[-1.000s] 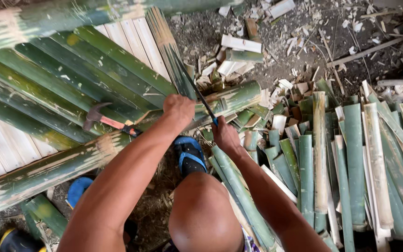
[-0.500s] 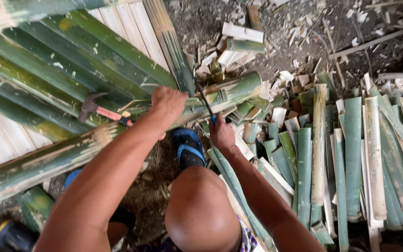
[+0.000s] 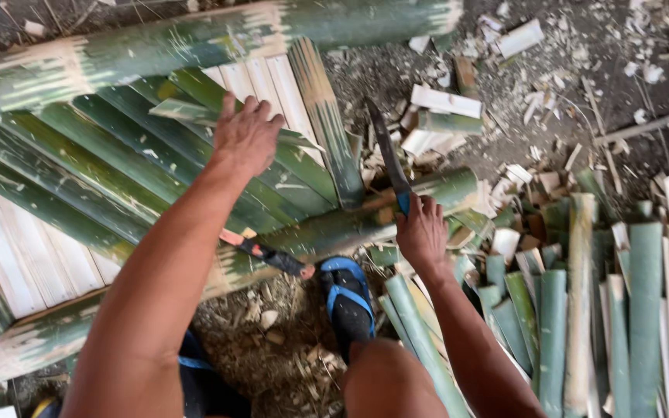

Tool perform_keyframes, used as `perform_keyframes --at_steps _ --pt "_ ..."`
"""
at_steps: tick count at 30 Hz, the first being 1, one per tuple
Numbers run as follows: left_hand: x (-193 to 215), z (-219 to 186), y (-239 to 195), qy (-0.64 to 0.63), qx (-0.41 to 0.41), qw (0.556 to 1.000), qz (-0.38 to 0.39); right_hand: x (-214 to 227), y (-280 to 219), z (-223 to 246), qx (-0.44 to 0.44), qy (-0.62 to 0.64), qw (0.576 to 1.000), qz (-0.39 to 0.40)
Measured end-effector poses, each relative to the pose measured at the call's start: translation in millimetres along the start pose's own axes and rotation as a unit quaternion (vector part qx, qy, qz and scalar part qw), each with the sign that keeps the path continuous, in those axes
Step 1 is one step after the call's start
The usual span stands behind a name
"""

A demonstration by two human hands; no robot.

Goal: The person assembles a bamboo structure by placing split bamboo strips into a frame, securing them with nails using a hammer, and trimming excess length with a machete. The process is repeated for multiple strips.

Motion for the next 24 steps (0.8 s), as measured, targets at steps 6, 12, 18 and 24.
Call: perform_keyframes --at_steps 6,12,18,24 --pt "-24.5 3.8 70.9 -0.023 -0.037 0.999 0.007 -24.6 51.4 63.9 0.13 0.17 0.972 -0.092" --pt "-61.8 30.2 75.4 -0.141 -0.039 0.984 -0.097 -48.3 118.8 134.1 0.151 0.192 0.967 -0.069" --pt "-80.2 40.0 59.5 -0.144 -0.075 0.97 -0.18 -50.6 137.1 159.1 0.131 0.144 0.978 -0.077" --pt "-90.6 43.3 57.2 -0.176 -0.091 0.956 -0.219 -58.8 132.7 161.6 0.11 0.138 0.98 -0.089"
Point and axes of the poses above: each hand's wrist, its own y-axis towards the middle knuckle, its own x-axis out of the back of the hand, z = x × y, the point moved 1 cm from there along y, towards the middle knuckle, and after that the axes turned 6 degrees about -y, right-handed, at the moved point
